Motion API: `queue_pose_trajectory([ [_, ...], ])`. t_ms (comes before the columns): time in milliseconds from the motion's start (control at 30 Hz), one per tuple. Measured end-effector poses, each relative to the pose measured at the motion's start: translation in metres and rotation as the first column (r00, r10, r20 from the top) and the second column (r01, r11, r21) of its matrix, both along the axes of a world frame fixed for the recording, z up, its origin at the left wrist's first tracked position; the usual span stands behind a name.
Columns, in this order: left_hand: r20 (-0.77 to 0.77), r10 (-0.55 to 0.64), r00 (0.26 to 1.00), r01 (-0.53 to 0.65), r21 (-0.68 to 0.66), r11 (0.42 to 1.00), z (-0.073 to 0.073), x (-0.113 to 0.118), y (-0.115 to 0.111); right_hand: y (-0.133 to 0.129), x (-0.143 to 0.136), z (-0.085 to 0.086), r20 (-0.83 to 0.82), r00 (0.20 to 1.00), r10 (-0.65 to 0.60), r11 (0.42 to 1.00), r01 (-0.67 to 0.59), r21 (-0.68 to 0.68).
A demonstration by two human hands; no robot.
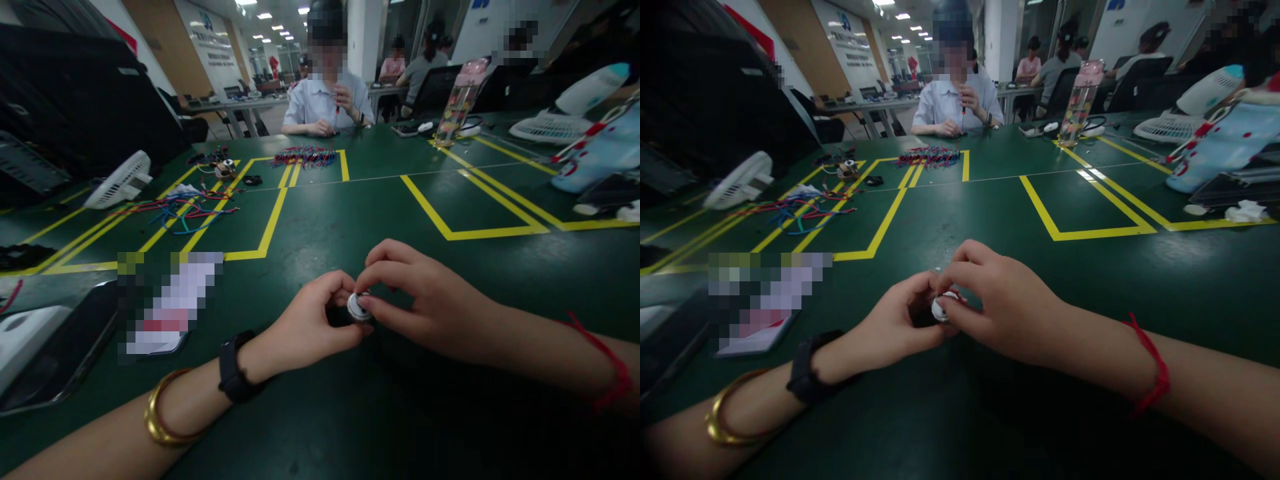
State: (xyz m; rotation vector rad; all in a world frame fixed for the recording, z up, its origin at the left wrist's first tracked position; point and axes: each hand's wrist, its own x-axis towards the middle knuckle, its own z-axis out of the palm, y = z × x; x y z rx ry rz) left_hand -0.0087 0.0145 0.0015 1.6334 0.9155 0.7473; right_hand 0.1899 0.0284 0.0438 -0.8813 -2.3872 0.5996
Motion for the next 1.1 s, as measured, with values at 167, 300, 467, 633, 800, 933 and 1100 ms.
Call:
queue_pose_trajectory([
  [167, 0.021, -0.01, 1.0, 0.01, -0.002, 1.0, -0.001, 0.0, 0.001, 0.001, 0.004, -0.003, 0.025, 0.999, 0.021, 1.0, -0.022, 0.019],
  [300, 0.037, -0.006, 0.999, 0.006, -0.005, 1.0, -0.001, 0.0, 0.0, -0.001, 0.009, -0.005, 0.045, 0.998, 0.042, 0.998, -0.044, 0.052],
  [467, 0.024, -0.011, 1.0, 0.011, 0.009, 1.0, 0.0, -0.001, 0.0, 0.002, 0.025, -0.009, -0.01, 1.0, -0.02, 0.994, 0.021, 0.107],
  [633, -0.019, -0.012, 1.0, 0.012, 0.029, 0.999, 0.001, -0.002, 0.0, 0.017, 0.05, -0.033, -0.034, 0.968, -0.248, 0.96, 0.241, -0.139],
  [800, -0.036, -0.011, 0.999, 0.012, 0.022, 1.0, 0.002, -0.003, 0.0, 0.019, 0.057, -0.046, -0.051, 0.936, -0.349, 0.903, 0.321, -0.286],
  [933, -0.038, -0.01, 0.999, 0.011, 0.02, 1.0, 0.003, -0.003, 0.0, 0.014, 0.051, -0.046, 0.053, 0.978, -0.2, 0.96, 0.206, -0.189],
  [1100, -0.038, -0.008, 0.999, 0.009, 0.014, 1.0, 0.004, -0.002, -0.001, 0.014, 0.042, -0.037, 0.235, 0.967, -0.102, 0.991, 0.118, -0.058],
])
